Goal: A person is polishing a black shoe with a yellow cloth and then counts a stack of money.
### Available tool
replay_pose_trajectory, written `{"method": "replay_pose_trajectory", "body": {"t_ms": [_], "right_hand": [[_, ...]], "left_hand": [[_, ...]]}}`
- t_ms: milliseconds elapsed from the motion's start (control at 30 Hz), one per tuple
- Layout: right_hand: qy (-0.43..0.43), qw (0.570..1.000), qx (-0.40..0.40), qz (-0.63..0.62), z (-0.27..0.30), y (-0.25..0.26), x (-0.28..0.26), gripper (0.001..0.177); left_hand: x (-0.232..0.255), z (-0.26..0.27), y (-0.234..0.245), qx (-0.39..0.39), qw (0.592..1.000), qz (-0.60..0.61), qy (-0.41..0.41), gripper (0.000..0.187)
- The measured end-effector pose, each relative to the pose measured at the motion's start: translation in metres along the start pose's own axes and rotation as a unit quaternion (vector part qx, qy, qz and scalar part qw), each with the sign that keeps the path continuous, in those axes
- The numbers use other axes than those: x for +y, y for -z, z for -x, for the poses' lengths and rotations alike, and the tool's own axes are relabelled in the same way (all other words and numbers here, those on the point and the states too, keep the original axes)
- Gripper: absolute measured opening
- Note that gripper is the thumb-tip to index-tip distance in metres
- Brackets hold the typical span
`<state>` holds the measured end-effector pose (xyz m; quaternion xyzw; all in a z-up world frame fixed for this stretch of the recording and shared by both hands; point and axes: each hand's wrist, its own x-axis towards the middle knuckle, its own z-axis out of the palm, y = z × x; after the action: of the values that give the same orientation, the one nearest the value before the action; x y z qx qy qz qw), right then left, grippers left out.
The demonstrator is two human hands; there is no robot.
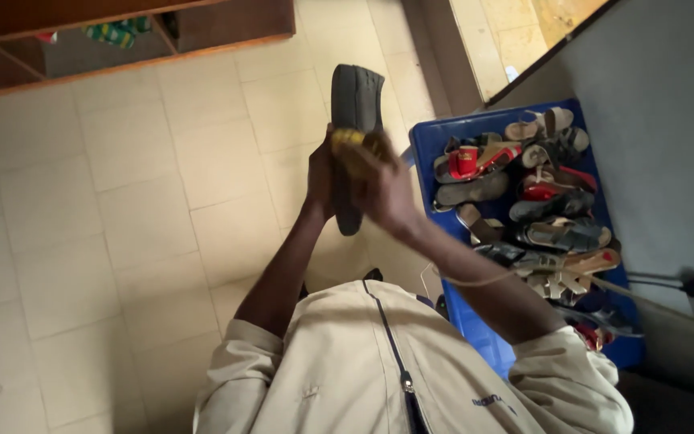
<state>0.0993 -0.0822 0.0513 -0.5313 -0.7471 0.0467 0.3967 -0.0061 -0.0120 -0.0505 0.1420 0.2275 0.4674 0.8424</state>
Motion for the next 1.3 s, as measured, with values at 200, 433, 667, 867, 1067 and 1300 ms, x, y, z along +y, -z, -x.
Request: {"method": "replay_pose_trajectory", "body": {"t_ms": [200, 433, 667, 867, 1067, 1300], "right_hand": [[-0.067, 0.992, 0.103, 0.033, -0.043, 0.037, 0.045, 0.032], [-0.073, 0.994, 0.056, 0.061, -0.018, 0.033, 0.023, 0.038], [-0.008, 0.999, -0.026, 0.018, 0.002, 0.02, -0.01, 0.052], [-0.037, 0.999, 0.026, 0.025, -0.006, 0.019, 0.031, 0.049], [-0.125, 0.986, 0.109, 0.027, -0.013, 0.024, 0.039, 0.039], [-0.105, 0.993, 0.043, -0.021, 0.023, 0.009, 0.003, 0.042]], "left_hand": [[-0.008, 0.003, -0.005, -0.041, 0.989, -0.142, 0.005, 0.058], [-0.005, 0.008, -0.011, -0.1, 0.984, -0.145, 0.006, 0.061], [0.016, -0.006, -0.006, -0.154, 0.982, 0.111, -0.006, 0.062], [0.022, 0.004, -0.021, -0.091, 0.989, 0.098, 0.06, 0.06], [0.009, -0.002, 0.007, -0.11, 0.992, 0.034, 0.056, 0.057], [0.034, -0.002, -0.016, -0.127, 0.972, 0.194, -0.039, 0.052]]}}
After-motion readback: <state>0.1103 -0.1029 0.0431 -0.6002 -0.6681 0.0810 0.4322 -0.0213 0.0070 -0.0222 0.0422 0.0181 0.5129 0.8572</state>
